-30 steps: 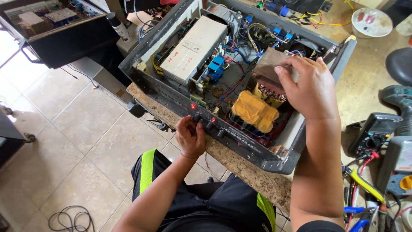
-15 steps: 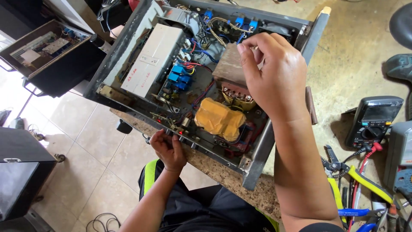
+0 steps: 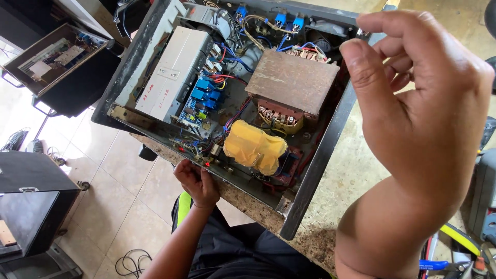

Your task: Inspecting an electronic amplifier, adjusting front panel knobs, and placing the metal cover plate back onto the chassis.

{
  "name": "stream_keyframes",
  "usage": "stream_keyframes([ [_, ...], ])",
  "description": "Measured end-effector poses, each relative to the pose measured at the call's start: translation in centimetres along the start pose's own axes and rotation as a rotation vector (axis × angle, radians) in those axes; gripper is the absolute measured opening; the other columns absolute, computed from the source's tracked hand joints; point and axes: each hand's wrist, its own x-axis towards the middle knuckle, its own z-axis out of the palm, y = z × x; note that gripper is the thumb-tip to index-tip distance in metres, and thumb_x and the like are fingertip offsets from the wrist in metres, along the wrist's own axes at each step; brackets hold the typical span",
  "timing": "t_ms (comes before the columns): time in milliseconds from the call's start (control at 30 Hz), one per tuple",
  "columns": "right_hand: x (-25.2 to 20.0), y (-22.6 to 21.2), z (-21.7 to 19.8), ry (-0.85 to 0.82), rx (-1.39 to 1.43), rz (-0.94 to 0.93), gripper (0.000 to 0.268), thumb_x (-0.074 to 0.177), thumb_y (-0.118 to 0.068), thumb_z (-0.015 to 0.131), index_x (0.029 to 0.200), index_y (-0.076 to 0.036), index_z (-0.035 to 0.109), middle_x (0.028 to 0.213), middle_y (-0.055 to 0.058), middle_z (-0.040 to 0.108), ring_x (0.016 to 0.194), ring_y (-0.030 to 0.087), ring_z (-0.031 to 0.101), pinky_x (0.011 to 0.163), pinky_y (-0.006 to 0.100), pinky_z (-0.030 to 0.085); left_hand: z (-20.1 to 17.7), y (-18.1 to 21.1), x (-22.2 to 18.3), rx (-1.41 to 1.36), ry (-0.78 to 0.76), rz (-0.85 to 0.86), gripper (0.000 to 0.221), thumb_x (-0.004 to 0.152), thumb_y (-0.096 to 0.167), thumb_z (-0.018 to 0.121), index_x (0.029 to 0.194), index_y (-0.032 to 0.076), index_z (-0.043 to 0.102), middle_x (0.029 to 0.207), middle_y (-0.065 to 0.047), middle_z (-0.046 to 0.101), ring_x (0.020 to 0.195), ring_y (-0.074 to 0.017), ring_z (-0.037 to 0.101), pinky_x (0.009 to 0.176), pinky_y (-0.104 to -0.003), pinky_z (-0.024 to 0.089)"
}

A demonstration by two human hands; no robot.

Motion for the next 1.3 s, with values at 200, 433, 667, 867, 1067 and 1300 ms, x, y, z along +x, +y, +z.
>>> stream_keyframes([
  [200,0.0,-0.4,-0.1,-0.046,0.049,0.001,0.021,0.130,0.004,0.071,0.141,0.020,0.068,0.104,0.021,0.068,0.094,0.026,0.063,0.083,0.037,0.051,0.3,0.3,0.2,-0.027,0.008,0.006,0.031,0.100,0.012,0.051,0.127,0.003,0.039,0.100,-0.007,0.049,0.078,-0.0115,0.043,0.072,-0.026,0.036],
  [433,-0.5,-0.6,0.2,-0.058,0.228,0.124,0.022,0.132,0.001,0.061,0.149,0.015,0.058,0.105,0.016,0.054,0.092,0.020,0.048,0.086,0.033,0.039,0.1,0.0,0.0,0.043,0.070,0.015,0.034,0.101,0.025,0.048,0.124,0.001,0.044,0.100,-0.007,0.045,0.088,-0.0158,0.043,0.081,-0.031,0.036],
  [667,-0.6,-1.3,0.3,-0.045,0.227,0.109,0.020,0.132,0.003,0.061,0.147,0.016,0.059,0.103,0.017,0.054,0.091,0.021,0.049,0.091,0.035,0.041,-0.2,-0.6,-0.3,0.139,0.073,-0.004,0.031,0.104,0.024,0.046,0.125,0.001,0.047,0.105,-0.010,0.049,0.094,-0.0193,0.048,0.087,-0.033,0.040],
  [867,-0.7,-1.2,0.3,-0.036,0.228,0.106,0.019,0.132,0.005,0.061,0.147,0.016,0.059,0.102,0.016,0.053,0.092,0.021,0.050,0.094,0.036,0.042,-0.1,-1.0,-0.5,0.108,0.087,-0.021,0.029,0.104,0.024,0.048,0.125,0.002,0.048,0.106,-0.008,0.048,0.096,-0.0178,0.047,0.088,-0.032,0.039],
  [1067,-0.6,-1.3,0.4,-0.050,0.217,0.112,0.019,0.131,0.003,0.061,0.147,0.015,0.060,0.102,0.014,0.053,0.092,0.021,0.050,0.094,0.035,0.042,-0.3,-0.6,-0.4,0.155,0.075,-0.014,0.031,0.104,0.025,0.049,0.124,0.002,0.048,0.106,-0.009,0.049,0.095,-0.0187,0.047,0.087,-0.033,0.040],
  [1300,-0.6,-1.4,0.6,-0.042,0.222,0.115,0.017,0.132,0.003,0.061,0.146,0.014,0.061,0.099,0.013,0.052,0.092,0.019,0.051,0.093,0.034,0.042,-0.3,-1.0,-0.6,0.135,0.077,-0.021,0.032,0.104,0.025,0.049,0.126,0.002,0.048,0.109,-0.010,0.048,0.098,-0.0192,0.048,0.089,-0.032,0.040],
])
